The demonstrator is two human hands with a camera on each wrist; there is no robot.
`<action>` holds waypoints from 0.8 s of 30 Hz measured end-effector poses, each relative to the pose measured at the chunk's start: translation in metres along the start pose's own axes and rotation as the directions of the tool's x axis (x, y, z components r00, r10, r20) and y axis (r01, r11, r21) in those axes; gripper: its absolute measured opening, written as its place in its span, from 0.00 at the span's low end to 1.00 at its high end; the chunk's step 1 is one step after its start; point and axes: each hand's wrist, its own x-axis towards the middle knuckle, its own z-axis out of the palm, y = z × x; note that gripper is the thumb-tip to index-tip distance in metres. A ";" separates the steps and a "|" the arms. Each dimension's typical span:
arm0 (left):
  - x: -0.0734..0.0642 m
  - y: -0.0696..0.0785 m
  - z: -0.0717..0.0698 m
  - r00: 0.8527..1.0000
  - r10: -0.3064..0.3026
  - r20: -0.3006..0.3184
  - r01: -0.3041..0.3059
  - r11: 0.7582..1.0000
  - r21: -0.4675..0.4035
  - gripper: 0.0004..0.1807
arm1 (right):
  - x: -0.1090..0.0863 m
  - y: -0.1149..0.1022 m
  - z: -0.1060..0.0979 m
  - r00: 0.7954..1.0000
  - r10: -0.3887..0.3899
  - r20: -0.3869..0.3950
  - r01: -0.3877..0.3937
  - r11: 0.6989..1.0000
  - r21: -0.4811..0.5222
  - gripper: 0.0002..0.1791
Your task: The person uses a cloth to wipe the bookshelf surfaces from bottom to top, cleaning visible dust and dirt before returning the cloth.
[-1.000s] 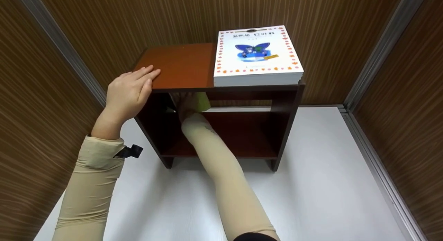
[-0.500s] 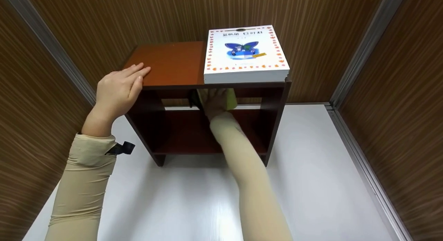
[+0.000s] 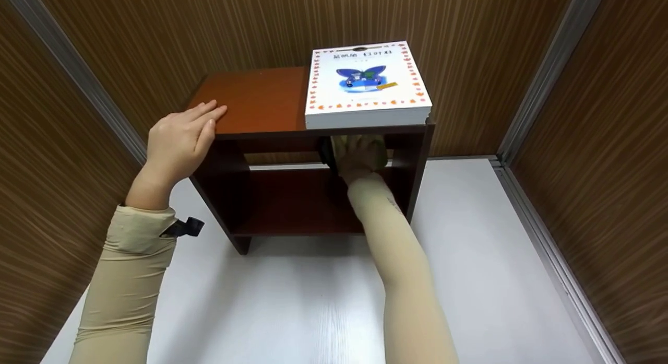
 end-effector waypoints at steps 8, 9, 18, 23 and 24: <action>0.000 0.001 0.001 1.000 0.005 -0.009 -0.005 1.000 -0.006 0.23 | -0.016 0.023 0.008 0.997 -0.069 -0.030 0.072 0.989 0.126 0.42; 0.000 0.001 0.001 1.000 0.005 -0.010 -0.005 1.000 -0.006 0.23 | -0.017 0.025 0.008 0.996 -0.081 -0.030 0.084 0.989 0.124 0.41; 0.001 0.001 0.001 1.000 0.014 -0.012 -0.014 1.000 -0.008 0.24 | -0.019 0.030 0.001 0.999 -0.052 -0.010 0.052 0.980 0.192 0.47; 0.000 0.001 0.001 0.999 0.013 -0.032 -0.013 1.000 -0.004 0.23 | -0.018 0.026 -0.006 0.999 -0.034 -0.038 0.046 0.927 0.373 0.51; 0.000 0.001 0.001 0.999 0.015 -0.037 -0.015 1.000 -0.003 0.23 | -0.018 0.024 -0.007 0.999 -0.029 -0.039 0.042 0.918 0.393 0.51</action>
